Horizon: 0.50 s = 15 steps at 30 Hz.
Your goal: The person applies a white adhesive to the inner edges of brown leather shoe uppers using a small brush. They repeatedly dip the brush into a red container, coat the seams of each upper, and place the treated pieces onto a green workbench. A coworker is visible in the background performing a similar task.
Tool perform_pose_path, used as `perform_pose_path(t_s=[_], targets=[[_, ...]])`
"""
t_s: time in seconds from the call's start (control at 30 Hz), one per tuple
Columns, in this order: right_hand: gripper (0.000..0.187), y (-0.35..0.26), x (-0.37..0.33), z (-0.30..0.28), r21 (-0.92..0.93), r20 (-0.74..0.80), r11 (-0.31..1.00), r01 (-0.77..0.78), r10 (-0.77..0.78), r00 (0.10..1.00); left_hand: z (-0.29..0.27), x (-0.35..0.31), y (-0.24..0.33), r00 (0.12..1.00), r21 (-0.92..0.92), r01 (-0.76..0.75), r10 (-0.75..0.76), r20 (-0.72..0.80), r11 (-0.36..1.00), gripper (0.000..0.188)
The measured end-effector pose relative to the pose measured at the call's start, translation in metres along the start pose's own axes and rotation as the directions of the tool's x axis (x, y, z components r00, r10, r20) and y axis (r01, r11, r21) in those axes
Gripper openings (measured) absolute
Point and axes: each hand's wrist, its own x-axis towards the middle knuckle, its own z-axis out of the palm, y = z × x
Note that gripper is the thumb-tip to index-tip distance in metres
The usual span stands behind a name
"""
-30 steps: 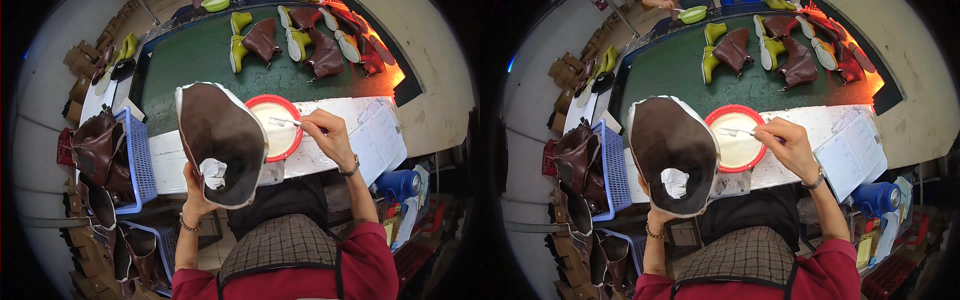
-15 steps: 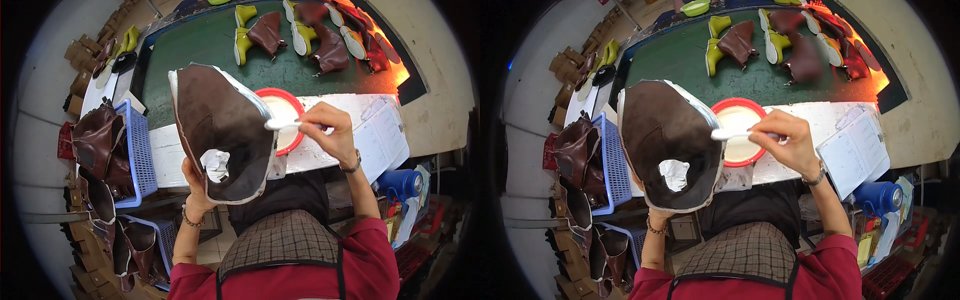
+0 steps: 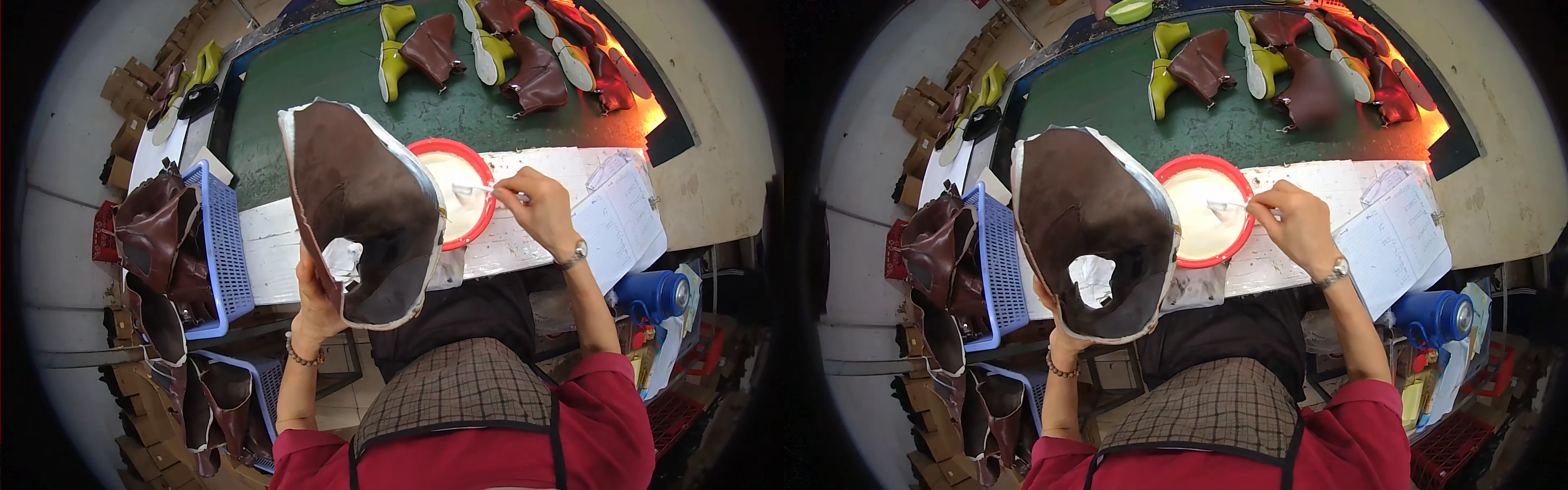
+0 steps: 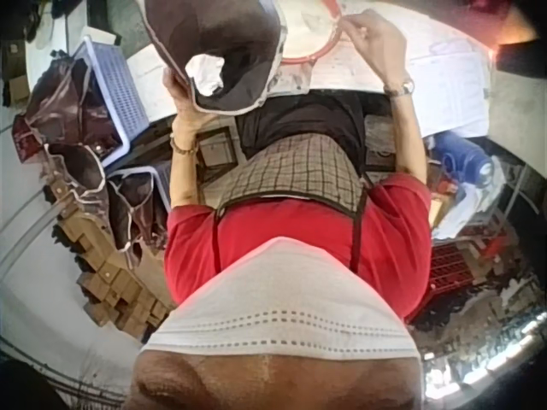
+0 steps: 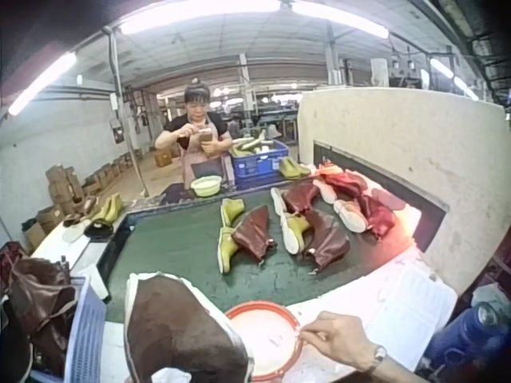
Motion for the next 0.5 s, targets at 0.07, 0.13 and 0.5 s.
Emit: perform_pose_path(t_s=[0.07, 0.13, 0.5], targets=[[0.012, -0.014, 0.004, -0.017, 0.273, 0.005, 0.96, -0.06, 0.061, 0.998, 0.003, -0.027, -0.021, 0.996, -0.052, 0.081, -0.079, 0.034, 0.995, 0.122], [0.013, -0.024, 0.005, -0.025, 0.501, -0.055, 0.865, -0.004, 0.037, 0.998, 0.005, -0.054, -0.052, 0.976, -0.151, 0.178, -0.155, 0.154, 0.972, 0.117], [0.019, -0.038, 0.024, -0.028, 0.432, -0.168, 0.852, 0.296, -0.246, 0.955, 0.023, -0.021, -0.024, 0.987, -0.081, -0.11, 0.1, -0.123, 0.991, 0.141]])
